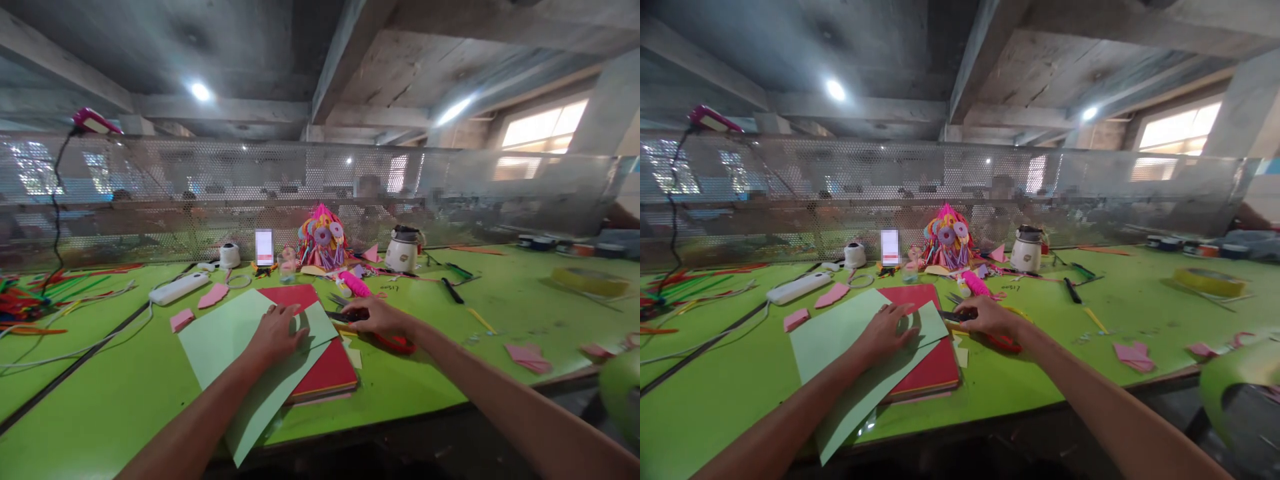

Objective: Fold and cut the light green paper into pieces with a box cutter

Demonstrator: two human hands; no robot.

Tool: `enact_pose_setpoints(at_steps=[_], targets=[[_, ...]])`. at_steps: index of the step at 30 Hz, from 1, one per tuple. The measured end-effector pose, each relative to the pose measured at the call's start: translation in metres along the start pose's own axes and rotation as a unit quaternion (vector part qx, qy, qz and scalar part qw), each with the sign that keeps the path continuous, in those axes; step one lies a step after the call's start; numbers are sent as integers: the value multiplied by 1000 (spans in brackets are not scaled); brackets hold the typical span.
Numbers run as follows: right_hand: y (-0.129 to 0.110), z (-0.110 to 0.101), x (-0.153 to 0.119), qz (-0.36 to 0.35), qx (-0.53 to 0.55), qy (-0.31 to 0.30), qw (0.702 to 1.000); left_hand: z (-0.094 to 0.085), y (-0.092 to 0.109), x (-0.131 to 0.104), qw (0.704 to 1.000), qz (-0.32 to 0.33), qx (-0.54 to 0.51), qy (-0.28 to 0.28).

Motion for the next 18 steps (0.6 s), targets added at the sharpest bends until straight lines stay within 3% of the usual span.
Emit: enact_pose_setpoints(at_steps=[11,18], targets=[[0,-8,2,-3,1,-88,996,1,-8,6,995,-5,-92,48],[7,-27,17,-32,-38,-140,989,2,-12,8,991,-25,-127,32]])
Point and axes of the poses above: each hand's wrist, its own x-axis towards the middle knuckle, its own z-axis out of the palm, y = z × x, the point moved 4 cm from there along x, towards the middle knuckle, and after that the axes turned 4 degrees about y, right-handed, at the moved point
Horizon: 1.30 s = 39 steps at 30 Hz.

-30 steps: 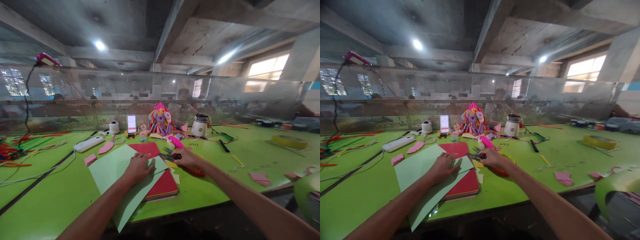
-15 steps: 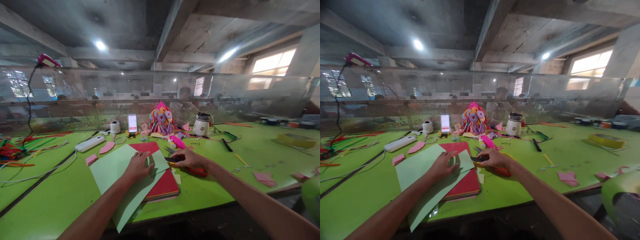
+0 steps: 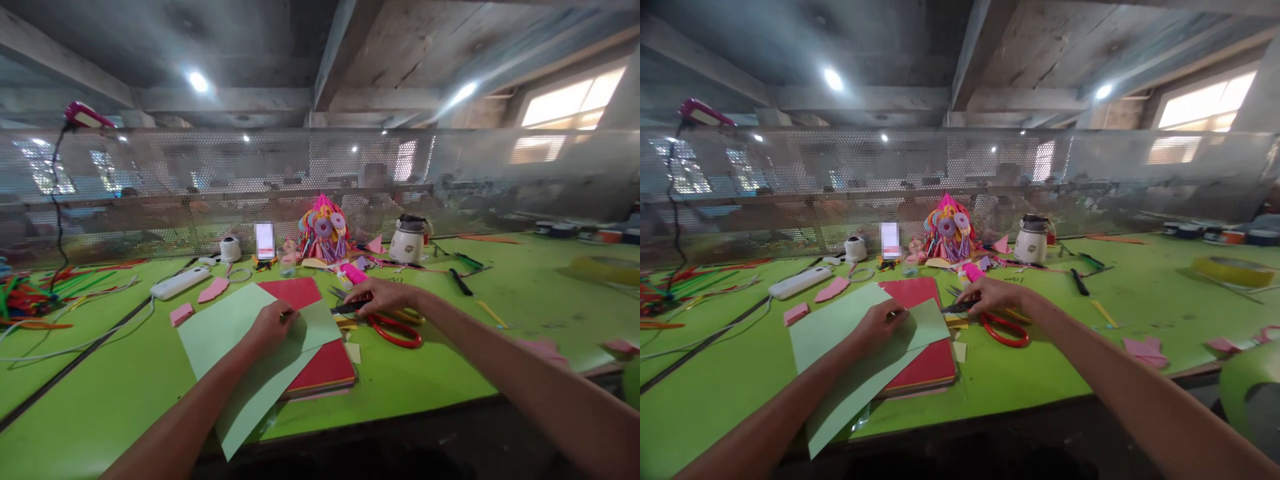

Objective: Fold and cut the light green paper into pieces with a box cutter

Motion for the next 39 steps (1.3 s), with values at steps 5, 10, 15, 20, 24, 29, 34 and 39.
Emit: enact_pose_setpoints(at_steps=[5,10,15,20,24,29,34,39], targets=[[-4,8,5,-6,15,-53,998,-6,2,-1,1000,-15,1,-4],[-3,13,-6,7,22,-61,998,-5,4,-4,1000,-22,18,-7],[-6,11,-14,-5,-14,-33,999,-2,4,-5,999,-19,50,7],[-10,16,-18,-36,-38,12,999,-1,2,-7,996,0,92,-5],[-13,20,-30,-49,-55,37,997,0,1,-7,995,20,97,-20],[-33,28,-46,-54,-78,50,994,-2,3,-7,989,80,116,-49],[-47,36,-47,-61,-105,78,990,-3,9,-12,971,146,180,-68],[-45,44,-45,-80,-121,98,985,-2,8,-16,965,157,201,-54]])
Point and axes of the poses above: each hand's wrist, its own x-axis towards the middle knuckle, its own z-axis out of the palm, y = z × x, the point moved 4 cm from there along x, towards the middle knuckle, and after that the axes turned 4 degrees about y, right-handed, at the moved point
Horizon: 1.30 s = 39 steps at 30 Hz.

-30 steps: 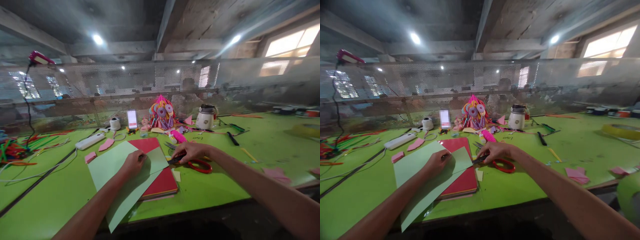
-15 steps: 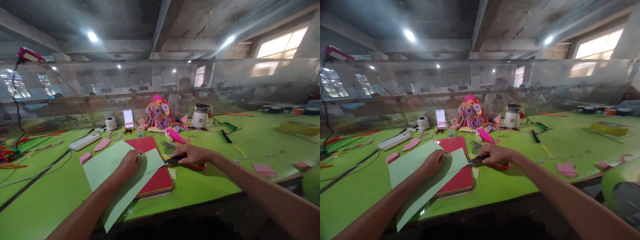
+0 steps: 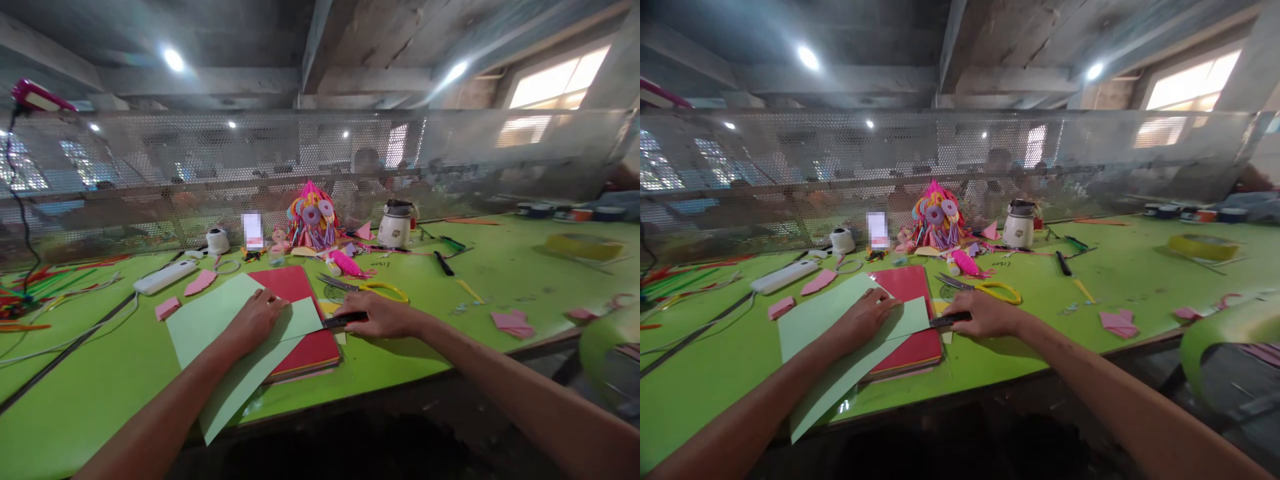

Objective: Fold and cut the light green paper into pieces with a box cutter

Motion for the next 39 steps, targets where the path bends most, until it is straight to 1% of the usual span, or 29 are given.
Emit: enact_pose_setpoints(at_steps=[8,15,19,24,30,34,39], targets=[[1,2,-5,-1,14,8,1000,4,-3,-1,999,5,-29,23],[1,5,-4,2,9,25,1000,5,-3,-1,998,32,-31,33],[-1,6,-6,4,-3,33,999,5,-2,-1,999,35,-20,24],[0,5,-9,15,1,28,999,6,-3,-1,999,32,-10,17],[-1,6,-5,16,5,22,1000,9,-5,0,999,34,-2,16],[-4,7,-5,14,8,17,1000,7,-4,0,999,27,-2,16],[-4,5,-9,27,14,16,999,6,-3,0,1000,21,-8,14]])
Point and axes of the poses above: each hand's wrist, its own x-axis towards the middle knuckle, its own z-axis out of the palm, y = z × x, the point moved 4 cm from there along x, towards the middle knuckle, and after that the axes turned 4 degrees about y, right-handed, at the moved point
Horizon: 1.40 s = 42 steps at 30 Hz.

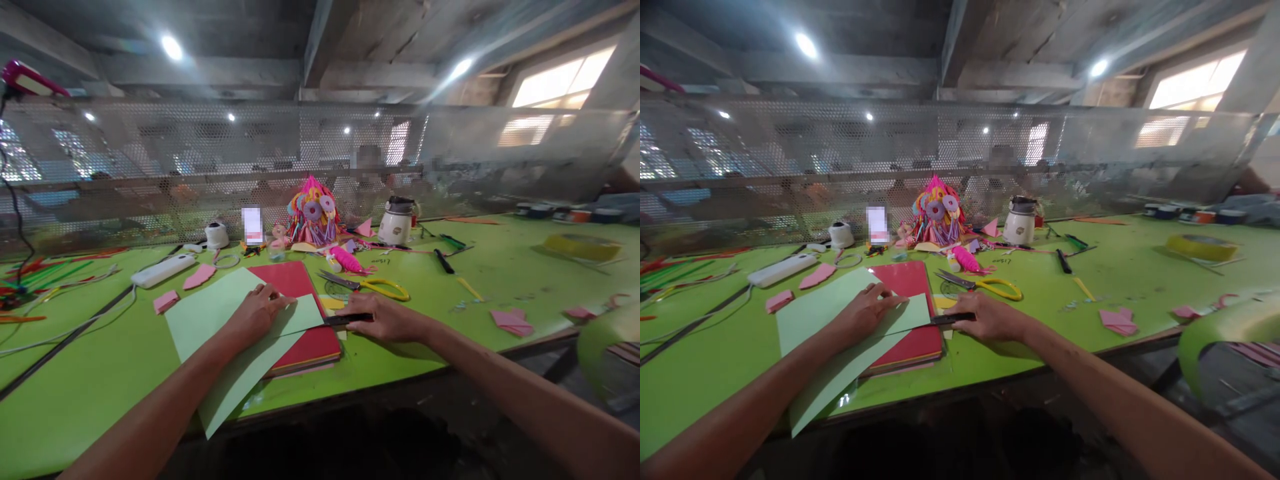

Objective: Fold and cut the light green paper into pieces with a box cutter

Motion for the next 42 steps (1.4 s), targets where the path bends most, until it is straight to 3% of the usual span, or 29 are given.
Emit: enact_pose_setpoints(at_steps=[42], targets=[[-16,9,16,3,1,-11,1000,3,-4,1,999,-35,11,-17]])
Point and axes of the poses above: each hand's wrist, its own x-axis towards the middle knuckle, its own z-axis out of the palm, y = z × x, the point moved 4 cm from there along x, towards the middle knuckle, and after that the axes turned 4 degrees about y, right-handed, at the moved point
